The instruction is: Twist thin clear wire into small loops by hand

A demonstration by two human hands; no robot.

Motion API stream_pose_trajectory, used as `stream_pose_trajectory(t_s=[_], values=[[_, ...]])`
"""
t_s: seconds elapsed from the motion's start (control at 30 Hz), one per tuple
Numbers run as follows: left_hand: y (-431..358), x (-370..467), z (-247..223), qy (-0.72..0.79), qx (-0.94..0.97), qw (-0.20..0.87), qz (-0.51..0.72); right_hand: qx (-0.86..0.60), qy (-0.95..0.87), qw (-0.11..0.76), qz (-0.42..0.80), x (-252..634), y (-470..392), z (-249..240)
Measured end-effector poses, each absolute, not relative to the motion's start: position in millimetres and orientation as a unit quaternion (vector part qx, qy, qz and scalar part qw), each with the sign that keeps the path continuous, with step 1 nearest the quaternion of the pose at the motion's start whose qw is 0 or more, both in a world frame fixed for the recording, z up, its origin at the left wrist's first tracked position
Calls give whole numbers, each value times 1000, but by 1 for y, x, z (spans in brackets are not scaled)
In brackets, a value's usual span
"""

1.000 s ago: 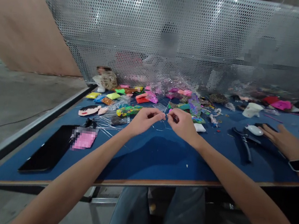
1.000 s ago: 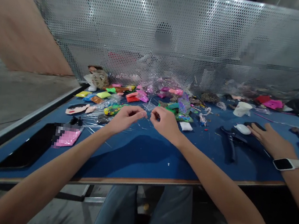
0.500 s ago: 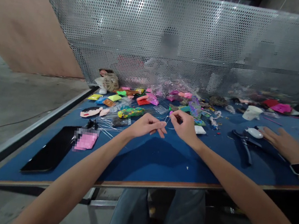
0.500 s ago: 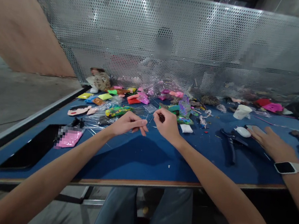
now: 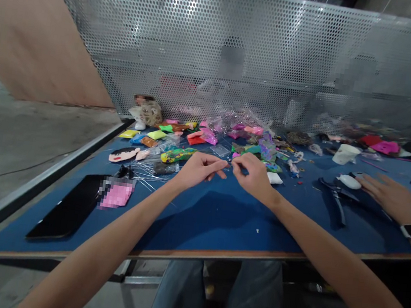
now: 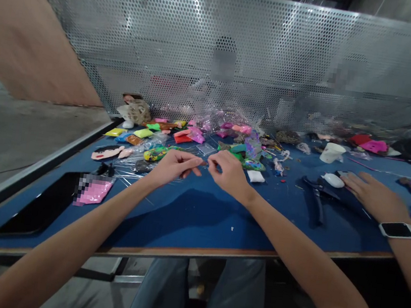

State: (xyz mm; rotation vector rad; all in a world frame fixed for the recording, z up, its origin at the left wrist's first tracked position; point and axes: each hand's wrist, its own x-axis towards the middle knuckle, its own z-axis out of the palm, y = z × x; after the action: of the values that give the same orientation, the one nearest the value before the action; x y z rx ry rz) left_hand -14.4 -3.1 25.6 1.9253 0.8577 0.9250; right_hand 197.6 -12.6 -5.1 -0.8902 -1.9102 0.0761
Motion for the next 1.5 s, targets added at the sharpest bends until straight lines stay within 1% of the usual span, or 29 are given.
stream_pose_trajectory(t_s=[0.1, 0.17, 0.23, 0.37, 0.5, 0.67, 0.8, 0.93, 1.1, 1.3, 1.37, 1.5], values=[[-3, -18, 28, 335, 783, 300, 429, -427, -699, 556, 139, 201, -5, -3], [-1, -20, 28, 329, 802, 201, 456, -430, -665, 570, 218, 204, 2, -5], [1, -20, 25, 323, 822, 135, 449, -426, -642, 575, 275, 206, 9, -9], [7, -18, 15, 336, 853, 80, 390, -420, -634, 566, 318, 202, 9, -13], [8, -16, 10, 348, 852, 59, 386, -404, -663, 540, 325, 194, 0, -10], [7, -17, 11, 338, 851, 108, 389, -397, -688, 524, 307, 189, -6, -7], [4, -16, 15, 327, 831, 146, 425, -393, -706, 525, 267, 188, -10, -6], [2, -16, 21, 297, 820, 242, 426, -370, -735, 507, 257, 187, -15, -4], [5, -21, 25, 265, 796, 362, 406, -365, -730, 507, 277, 186, -16, -4], [8, -27, 25, 194, 720, 577, 333, -345, -717, 514, 320, 185, -15, -4], [10, -27, 23, 205, 691, 607, 334, -334, -717, 517, 328, 186, -16, -4], [11, -27, 20, 213, 687, 612, 330, -316, -729, 505, 338, 186, -17, -4]])
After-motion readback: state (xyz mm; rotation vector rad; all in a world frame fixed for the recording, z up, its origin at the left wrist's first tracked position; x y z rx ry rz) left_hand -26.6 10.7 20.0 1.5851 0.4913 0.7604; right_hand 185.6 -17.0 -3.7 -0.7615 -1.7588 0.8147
